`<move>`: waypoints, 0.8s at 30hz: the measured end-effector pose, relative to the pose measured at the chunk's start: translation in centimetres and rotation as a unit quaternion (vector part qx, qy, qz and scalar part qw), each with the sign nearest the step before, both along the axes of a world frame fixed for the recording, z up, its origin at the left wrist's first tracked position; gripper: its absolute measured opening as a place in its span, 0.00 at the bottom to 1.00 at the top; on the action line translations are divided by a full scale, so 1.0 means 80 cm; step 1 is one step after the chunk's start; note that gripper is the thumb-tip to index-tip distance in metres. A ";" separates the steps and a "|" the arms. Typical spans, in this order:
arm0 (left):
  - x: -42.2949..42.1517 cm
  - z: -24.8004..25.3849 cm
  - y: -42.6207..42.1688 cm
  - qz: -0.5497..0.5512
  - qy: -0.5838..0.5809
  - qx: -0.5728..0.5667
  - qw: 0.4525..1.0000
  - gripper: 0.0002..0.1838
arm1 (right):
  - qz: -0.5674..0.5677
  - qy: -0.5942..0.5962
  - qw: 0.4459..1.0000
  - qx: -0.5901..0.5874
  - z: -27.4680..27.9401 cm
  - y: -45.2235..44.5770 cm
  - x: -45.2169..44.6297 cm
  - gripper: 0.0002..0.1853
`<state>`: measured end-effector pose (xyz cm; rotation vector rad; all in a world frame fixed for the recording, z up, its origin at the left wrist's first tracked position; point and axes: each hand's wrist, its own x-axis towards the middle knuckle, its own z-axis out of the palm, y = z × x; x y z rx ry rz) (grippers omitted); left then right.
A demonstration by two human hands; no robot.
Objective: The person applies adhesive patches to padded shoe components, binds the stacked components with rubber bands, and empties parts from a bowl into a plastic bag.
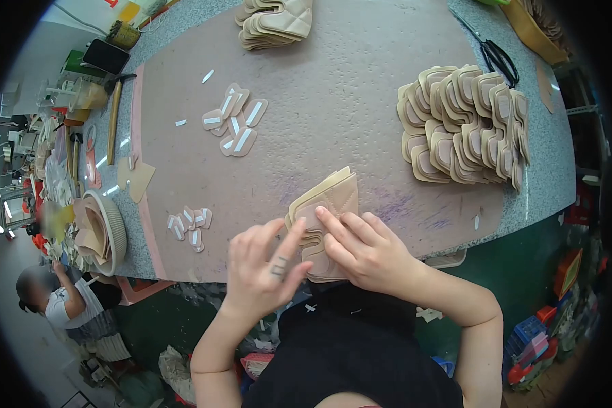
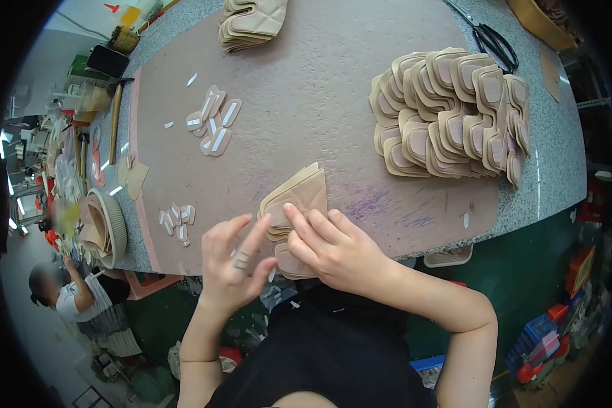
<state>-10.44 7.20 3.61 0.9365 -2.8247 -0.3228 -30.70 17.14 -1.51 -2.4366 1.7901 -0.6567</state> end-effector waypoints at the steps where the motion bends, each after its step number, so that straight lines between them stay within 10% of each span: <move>1: -0.003 -0.005 0.005 -0.055 -0.007 -0.053 0.997 0.26 | -0.005 0.012 1.000 0.002 0.000 0.000 0.004 0.13; 8: -0.021 -0.025 -0.032 0.076 0.140 0.138 0.978 0.26 | 0.009 -0.129 0.992 0.013 0.004 -0.008 -0.010 0.16; 14: -0.022 -0.052 -0.022 -0.005 0.201 0.040 0.979 0.30 | -0.182 -0.299 0.935 -0.060 0.015 -0.002 -0.016 0.23; 18: -0.008 -0.064 -0.026 -0.031 0.228 0.113 0.967 0.34 | -0.139 -0.435 0.880 0.134 0.024 0.002 -0.031 0.15; 22: -0.003 -0.031 -0.027 -0.024 0.222 0.220 0.950 0.38 | -0.202 -0.392 0.895 0.071 0.074 0.017 -0.085 0.07; 24: 0.009 -0.037 -0.019 -0.030 0.222 0.168 0.960 0.39 | -0.309 -0.530 0.788 -0.054 0.088 0.040 -0.169 0.16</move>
